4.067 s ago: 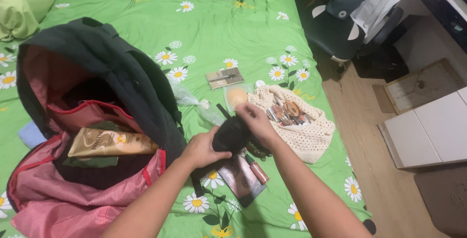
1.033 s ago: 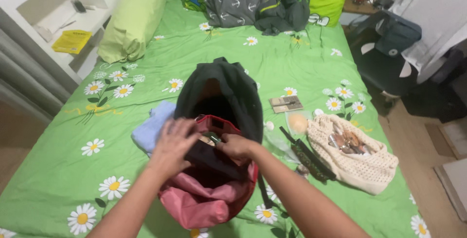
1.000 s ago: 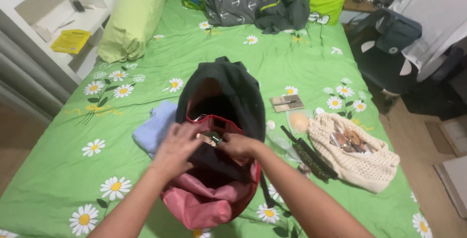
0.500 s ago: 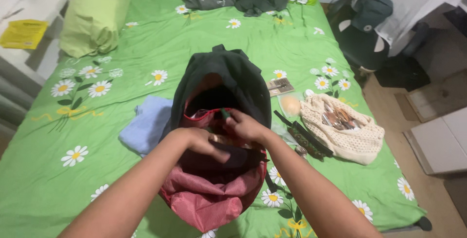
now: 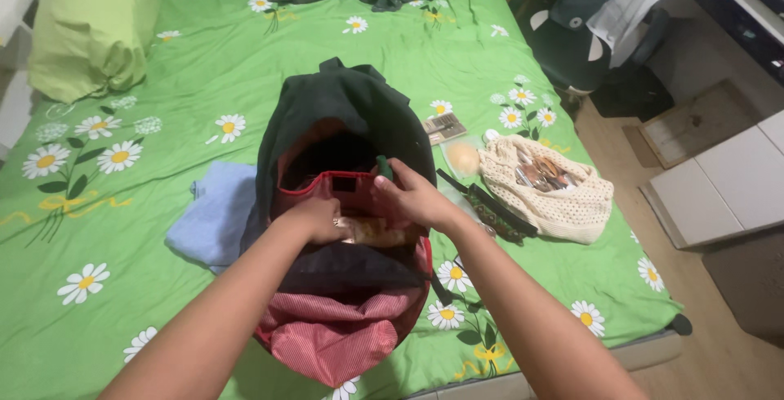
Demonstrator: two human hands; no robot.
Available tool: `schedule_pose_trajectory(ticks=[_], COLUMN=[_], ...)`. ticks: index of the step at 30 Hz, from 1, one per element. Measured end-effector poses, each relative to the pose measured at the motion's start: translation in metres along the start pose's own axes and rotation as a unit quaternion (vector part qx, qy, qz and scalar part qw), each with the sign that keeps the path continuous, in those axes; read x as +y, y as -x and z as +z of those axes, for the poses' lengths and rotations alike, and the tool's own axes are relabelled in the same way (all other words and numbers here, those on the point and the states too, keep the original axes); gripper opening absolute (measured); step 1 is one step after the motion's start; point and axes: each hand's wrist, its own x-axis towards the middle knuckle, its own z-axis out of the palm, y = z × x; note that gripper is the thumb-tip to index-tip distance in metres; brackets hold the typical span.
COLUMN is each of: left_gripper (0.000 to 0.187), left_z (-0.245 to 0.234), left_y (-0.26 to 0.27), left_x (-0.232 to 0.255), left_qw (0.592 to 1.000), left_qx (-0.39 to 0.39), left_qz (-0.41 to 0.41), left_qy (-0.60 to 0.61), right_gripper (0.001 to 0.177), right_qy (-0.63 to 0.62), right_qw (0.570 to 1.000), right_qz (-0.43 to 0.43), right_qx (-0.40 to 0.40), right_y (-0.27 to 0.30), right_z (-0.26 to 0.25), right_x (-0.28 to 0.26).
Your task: The person packs a black backpack with various items including a small pouch, a plastic bag with a sponge, and a makeup brush. They then open a woven tote bag and rearrange its contents, which include cosmetics and small toiletries, before placing some items back into the backpack.
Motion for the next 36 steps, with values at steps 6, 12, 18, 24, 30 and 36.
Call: schedule_pose_trajectory(ticks=[6, 12, 18, 24, 30, 36], left_gripper=[0.042, 0.026, 0.016, 0.019, 0.032, 0.065], left_z=[-0.023, -0.041, -0.043, -0.049, -0.022, -0.008], left_y=[0.024, 0.054, 0.053, 0.039, 0.046, 0.044], left_x=[0.016, 0.022, 0.019, 0.001, 0.01, 0.023], left_qw=[0.999, 0.968, 0.901, 0.882, 0.906, 0.949], left_qx=[0.039, 0.244, 0.408, 0.374, 0.281, 0.223], left_qz=[0.003, 0.053, 0.14, 0.243, 0.301, 0.19], left_qy=[-0.007, 0.024, -0.039, -0.151, -0.095, -0.121], right_gripper=[0.059, 0.071, 0.065, 0.039, 0.037, 0.046], right_qy=[-0.026, -0.03, -0.038, 0.011, 0.046, -0.039], right_qw=[0.999, 0.999, 0.997, 0.996, 0.994, 0.984], right_qz=[0.047, 0.011, 0.059, 0.055, 0.064, 0.162], right_qx=[0.002, 0.015, 0.016, -0.064, -0.072, -0.068], right_y=[-0.01, -0.009, -0.011, -0.006, 0.0, 0.006], right_z=[-0.003, -0.006, 0.0, 0.009, 0.006, 0.015], right_x=[0.029, 0.034, 0.025, 0.029, 0.053, 0.049])
